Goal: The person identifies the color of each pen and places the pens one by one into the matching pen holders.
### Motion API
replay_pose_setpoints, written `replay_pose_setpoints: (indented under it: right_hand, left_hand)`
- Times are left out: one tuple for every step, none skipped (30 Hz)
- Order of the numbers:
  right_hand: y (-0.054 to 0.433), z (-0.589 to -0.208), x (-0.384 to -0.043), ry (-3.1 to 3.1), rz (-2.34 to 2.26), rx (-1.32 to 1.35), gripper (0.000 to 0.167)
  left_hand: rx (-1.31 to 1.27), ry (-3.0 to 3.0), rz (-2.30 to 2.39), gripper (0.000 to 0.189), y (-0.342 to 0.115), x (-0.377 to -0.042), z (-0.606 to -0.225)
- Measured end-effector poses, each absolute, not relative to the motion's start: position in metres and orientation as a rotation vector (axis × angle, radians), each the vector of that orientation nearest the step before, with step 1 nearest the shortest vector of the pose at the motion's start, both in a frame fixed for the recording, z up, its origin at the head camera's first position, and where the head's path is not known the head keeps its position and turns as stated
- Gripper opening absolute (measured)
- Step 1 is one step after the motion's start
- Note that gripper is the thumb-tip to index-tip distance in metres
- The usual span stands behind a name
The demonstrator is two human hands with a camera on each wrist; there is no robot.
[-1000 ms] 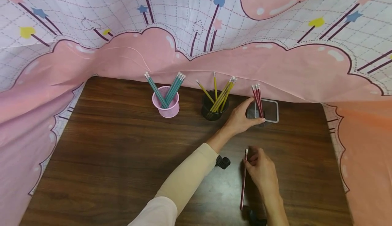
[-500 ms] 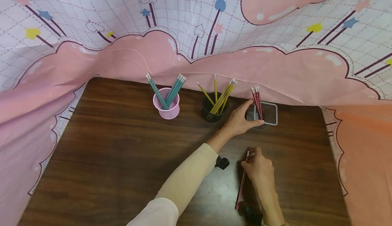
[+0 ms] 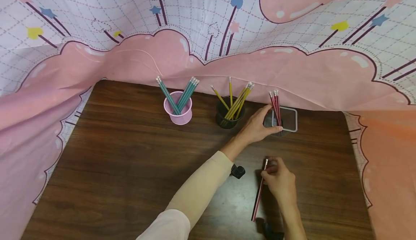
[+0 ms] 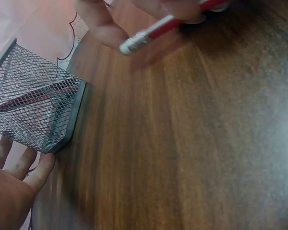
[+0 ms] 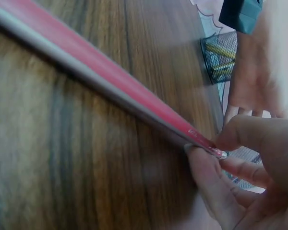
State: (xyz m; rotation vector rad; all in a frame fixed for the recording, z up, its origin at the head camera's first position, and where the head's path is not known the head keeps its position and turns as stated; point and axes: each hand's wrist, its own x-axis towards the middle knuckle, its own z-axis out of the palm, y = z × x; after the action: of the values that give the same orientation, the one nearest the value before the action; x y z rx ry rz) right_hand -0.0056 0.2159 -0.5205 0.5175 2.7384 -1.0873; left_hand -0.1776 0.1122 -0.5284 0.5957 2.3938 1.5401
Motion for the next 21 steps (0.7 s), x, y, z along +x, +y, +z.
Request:
replay_pose_setpoints:
  right_hand:
    - [0.217,-0.521,-0.006,2.735,-1.109,0.528,0.044]
    - [0.219,-0.521,-0.006,2.739,-1.116,0.535,0.045]
    - [0.220,-0.521,-0.007,2.748,-1.119,0.545,0.045]
    - [0.222,-0.520,-0.007,2.765,-1.114,0.553,0.045]
    - [0.225,-0.519,-0.008,2.783,-1.107,0.569,0.045]
    - [0.227,-0.517,-0.008,2.801,-1.099,0.584,0.045]
    - [0.230,-0.516,-0.009,2.818,-1.085,0.603,0.045]
    - [0.233,-0.514,-0.009,2.833,-1.081,0.617,0.045]
    - [0.235,-0.511,-0.010,2.849,-1.084,0.630,0.045]
    - [0.237,-0.509,-0.011,2.861,-1.091,0.631,0.045]
    - [0.239,-0.506,-0.013,2.872,-1.101,0.632,0.045]
    - [0.241,-0.503,-0.015,2.882,-1.108,0.626,0.045]
    - [0.242,-0.500,-0.017,2.895,-1.114,0.620,0.045]
    - [0.244,-0.497,-0.019,2.908,-1.121,0.609,0.044]
    - [0.245,-0.494,-0.021,2.922,-1.127,0.604,0.043]
    - [0.247,-0.491,-0.023,2.939,-1.129,0.599,0.043]
    - [0.248,-0.488,-0.025,2.957,-1.128,0.596,0.042]
    - [0.250,-0.485,-0.027,2.974,-1.127,0.595,0.041]
    - [0.251,-0.483,-0.028,2.991,-1.135,0.599,0.040]
    - [0.252,-0.480,-0.030,3.007,-1.153,0.599,0.039]
    - [0.254,-0.478,-0.033,3.029,-1.156,0.602,0.039]
  left_hand:
    - [0.592,2.395,1.542,0.088,0.112,-0.178,-0.528]
    - [0.587,2.399,1.543,0.087,0.112,-0.178,-0.528]
    - [0.580,2.404,1.540,0.087,0.112,-0.177,-0.528]
    - [0.576,2.407,1.540,0.087,0.112,-0.177,-0.528]
    - [0.575,2.411,1.537,0.087,0.113,-0.176,-0.528]
    - [0.577,2.410,1.536,0.087,0.113,-0.176,-0.528]
    - [0.581,2.410,1.538,0.087,0.114,-0.175,-0.528]
    - [0.586,2.412,1.536,0.086,0.115,-0.174,-0.528]
    - [0.589,2.411,1.541,0.086,0.116,-0.174,-0.528]
    - [0.593,2.413,1.550,0.085,0.117,-0.174,-0.529]
    - [0.592,2.420,1.554,0.084,0.117,-0.174,-0.530]
    - [0.590,2.422,1.560,0.084,0.118,-0.174,-0.530]
    - [0.588,2.430,1.561,0.084,0.118,-0.174,-0.530]
    - [0.583,2.435,1.562,0.084,0.118,-0.175,-0.531]
    - [0.578,2.435,1.564,0.084,0.117,-0.175,-0.531]
    - [0.573,2.437,1.559,0.084,0.117,-0.176,-0.530]
    - [0.567,2.435,1.553,0.085,0.117,-0.176,-0.530]
    - [0.565,2.430,1.549,0.085,0.116,-0.176,-0.529]
    - [0.561,2.429,1.545,0.086,0.116,-0.177,-0.529]
    - [0.557,2.426,1.543,0.086,0.116,-0.177,-0.528]
    - [0.553,2.427,1.540,0.086,0.115,-0.177,-0.528]
